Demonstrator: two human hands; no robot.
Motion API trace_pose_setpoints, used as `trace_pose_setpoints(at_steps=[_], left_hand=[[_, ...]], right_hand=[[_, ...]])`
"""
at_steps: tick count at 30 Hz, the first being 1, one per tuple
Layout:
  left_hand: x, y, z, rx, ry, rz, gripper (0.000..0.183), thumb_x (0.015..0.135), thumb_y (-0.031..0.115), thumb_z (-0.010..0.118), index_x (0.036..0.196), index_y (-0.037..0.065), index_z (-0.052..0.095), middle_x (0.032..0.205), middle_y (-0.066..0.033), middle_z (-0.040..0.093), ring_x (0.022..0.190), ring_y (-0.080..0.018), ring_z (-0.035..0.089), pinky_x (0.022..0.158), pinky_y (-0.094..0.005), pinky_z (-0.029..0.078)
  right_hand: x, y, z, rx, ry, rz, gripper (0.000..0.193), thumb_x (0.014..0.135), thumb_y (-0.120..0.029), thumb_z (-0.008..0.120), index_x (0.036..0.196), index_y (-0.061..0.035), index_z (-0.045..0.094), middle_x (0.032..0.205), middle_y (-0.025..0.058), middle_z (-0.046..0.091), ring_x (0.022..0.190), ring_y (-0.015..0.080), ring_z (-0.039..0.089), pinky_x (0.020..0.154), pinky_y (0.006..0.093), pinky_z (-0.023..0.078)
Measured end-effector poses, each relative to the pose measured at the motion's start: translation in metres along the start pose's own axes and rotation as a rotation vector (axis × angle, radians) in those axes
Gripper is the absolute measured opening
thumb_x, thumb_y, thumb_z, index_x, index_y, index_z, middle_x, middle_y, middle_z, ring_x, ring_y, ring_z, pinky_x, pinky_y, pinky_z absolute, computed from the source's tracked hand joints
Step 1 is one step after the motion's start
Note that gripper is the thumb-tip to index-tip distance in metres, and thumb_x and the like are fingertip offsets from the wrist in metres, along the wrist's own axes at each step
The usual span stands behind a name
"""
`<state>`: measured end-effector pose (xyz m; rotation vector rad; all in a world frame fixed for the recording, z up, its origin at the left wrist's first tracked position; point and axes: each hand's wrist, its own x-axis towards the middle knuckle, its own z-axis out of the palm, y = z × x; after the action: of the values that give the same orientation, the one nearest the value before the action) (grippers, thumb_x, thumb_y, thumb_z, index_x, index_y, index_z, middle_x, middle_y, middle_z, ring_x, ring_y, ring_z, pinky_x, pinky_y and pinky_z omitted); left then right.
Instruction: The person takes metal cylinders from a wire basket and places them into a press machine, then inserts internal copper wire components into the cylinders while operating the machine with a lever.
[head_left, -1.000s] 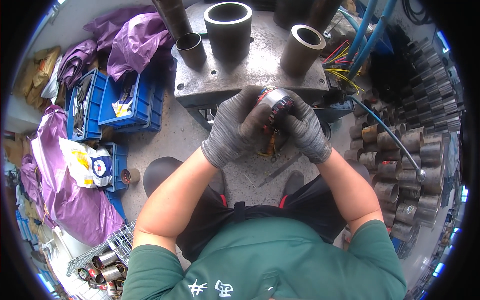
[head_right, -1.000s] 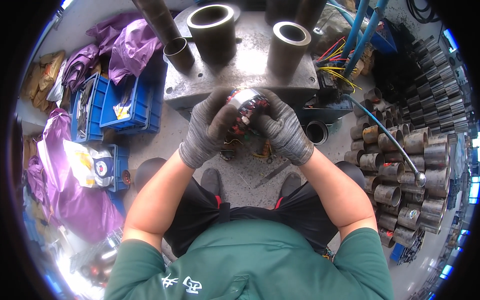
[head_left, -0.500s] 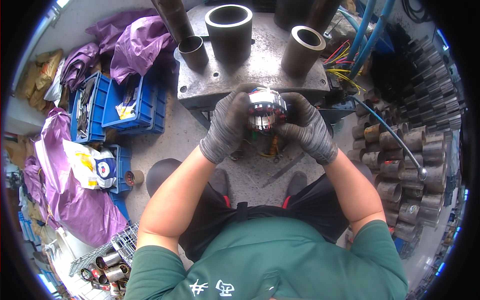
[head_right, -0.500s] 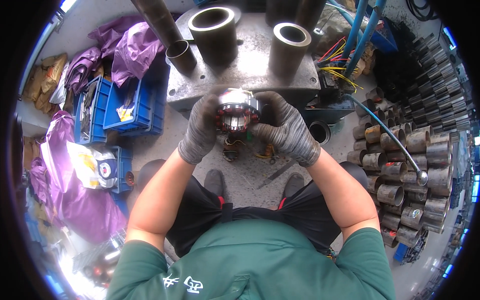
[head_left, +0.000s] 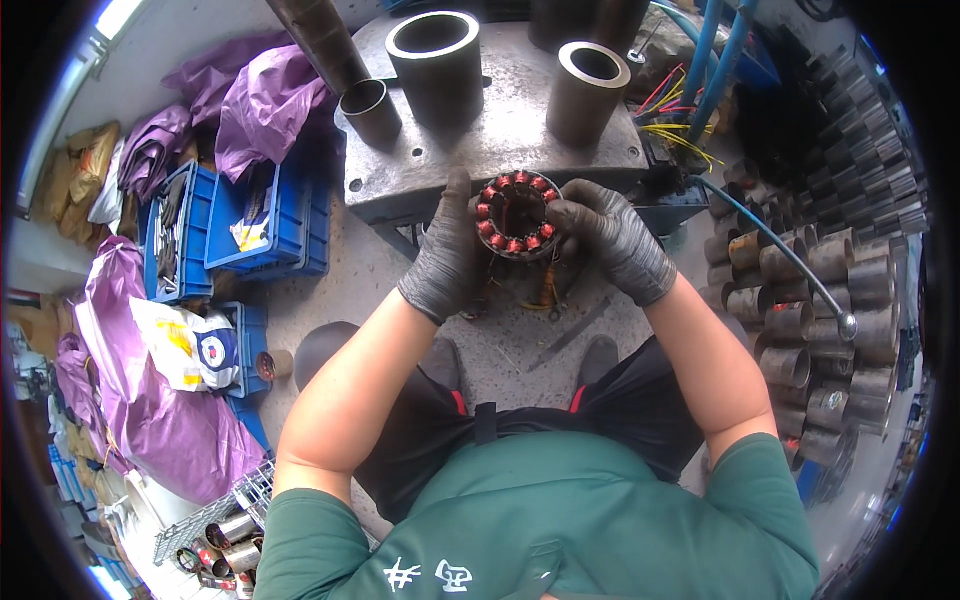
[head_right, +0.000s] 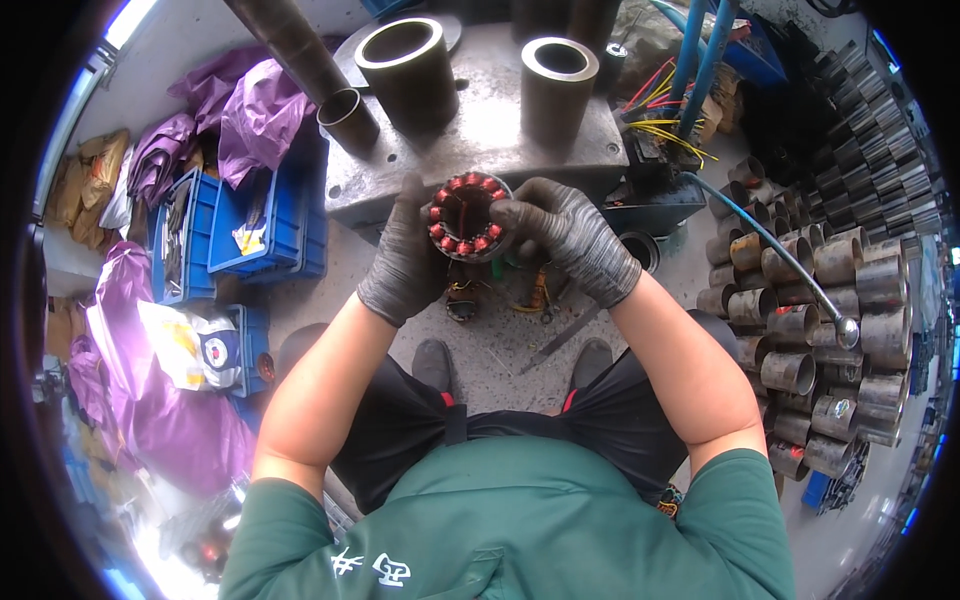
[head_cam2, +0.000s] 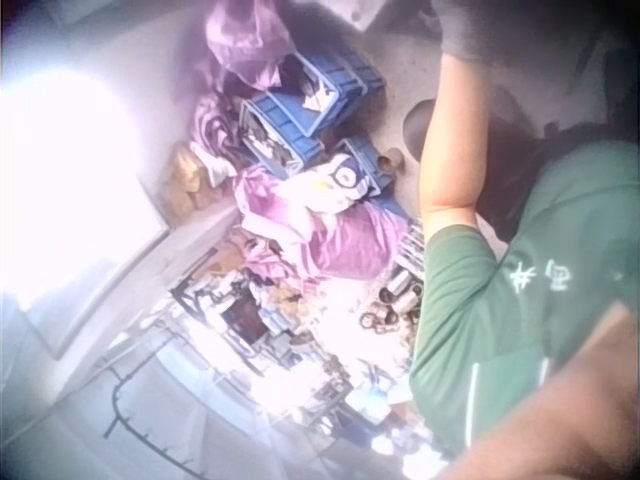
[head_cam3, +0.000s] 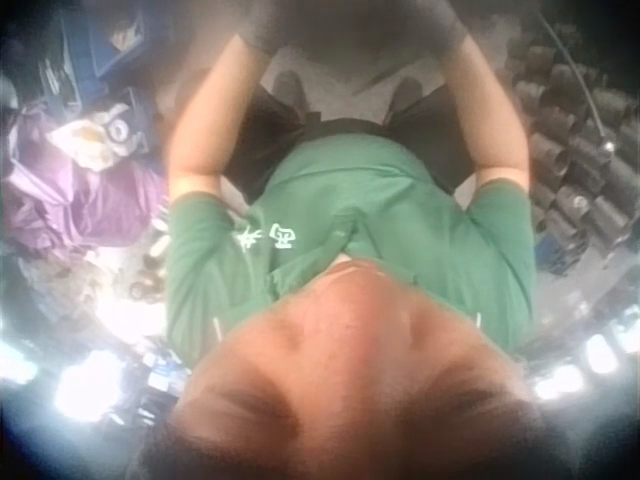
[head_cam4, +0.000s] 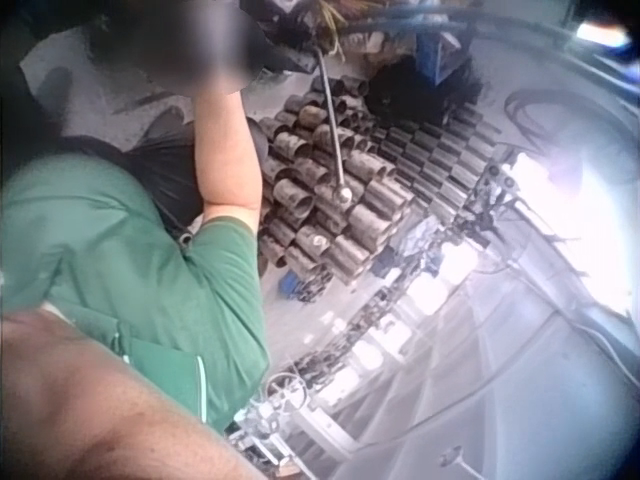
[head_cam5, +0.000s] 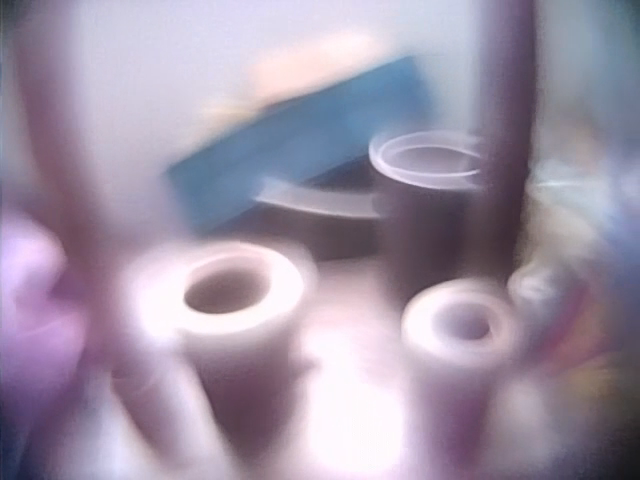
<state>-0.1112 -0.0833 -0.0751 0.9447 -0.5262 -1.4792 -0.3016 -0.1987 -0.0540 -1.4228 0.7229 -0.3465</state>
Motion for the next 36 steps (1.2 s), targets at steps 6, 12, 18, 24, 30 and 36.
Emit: trace_pose_setpoints(at_steps=[6,12,18,24,30,36], left_hand=[[0.01,-0.004,-0.008,0.212,-0.076,0.103,0.098,0.097,0.087,0.031,0.135,0.002,0.063,0.121,-0.0178,0.071,0.114,-0.0243,0.07,0.102,-0.0376,0.057],[0.037,-0.003,-0.02,0.473,0.315,0.654,0.048,0.11,0.047,0.057,0.127,0.003,0.065,0.108,-0.008,0.069,0.094,-0.0153,0.066,0.087,-0.0295,0.054],[0.04,0.007,-0.034,0.342,0.234,0.534,0.02,0.106,0.019,0.062,0.114,0.003,0.071,0.102,-0.0062,0.071,0.092,-0.0145,0.066,0.085,-0.0303,0.054],[0.026,0.001,-0.027,1.106,0.087,0.746,0.018,0.097,0.008,0.069,0.115,0.004,0.069,0.105,-0.0179,0.071,0.098,-0.0308,0.07,0.09,-0.0382,0.054],[0.002,-0.008,0.0,1.278,-0.204,0.695,0.021,0.096,0.002,0.067,0.117,0.003,0.069,0.111,-0.0164,0.07,0.105,-0.0309,0.069,0.093,-0.0381,0.054],[-0.006,-0.025,-0.024,1.239,-0.303,0.411,0.022,0.1,0.0,0.063,0.121,0.001,0.068,0.107,-0.0073,0.067,0.096,-0.0151,0.064,0.088,-0.0277,0.052]], right_hand=[[-0.002,0.007,0.001,0.215,-0.027,0.042,0.057,0.093,-0.039,0.079,0.131,0.0005,0.064,0.094,0.0052,0.069,0.07,0.0081,0.061,0.061,0.0244,0.053],[0.003,0.029,-0.026,-0.004,-0.077,0.082,0.054,0.091,-0.026,0.079,0.134,0.0014,0.063,0.1,0.0067,0.072,0.075,0.011,0.064,0.066,0.0268,0.055],[-0.009,0.043,-0.101,-1.081,-0.057,0.164,0.062,0.08,-0.039,0.08,0.129,-0.002,0.07,0.117,0.0218,0.076,0.107,0.0349,0.074,0.095,0.0425,0.057],[-0.124,0.128,-0.237,-1.3,0.259,0.551,0.051,0.077,-0.048,0.076,0.108,-0.0073,0.079,0.103,0.0206,0.078,0.094,0.0364,0.074,0.084,0.0447,0.059],[-0.334,0.269,-0.206,-0.824,0.447,0.988,0.049,0.079,-0.041,0.076,0.112,-0.0043,0.075,0.107,0.0187,0.078,0.098,0.0312,0.075,0.084,0.0411,0.059],[-0.529,0.4,-0.132,-0.814,0.303,1.361,0.057,0.079,-0.05,0.075,0.113,-0.0033,0.079,0.12,0.0211,0.075,0.106,0.0345,0.074,0.092,0.0441,0.058]])
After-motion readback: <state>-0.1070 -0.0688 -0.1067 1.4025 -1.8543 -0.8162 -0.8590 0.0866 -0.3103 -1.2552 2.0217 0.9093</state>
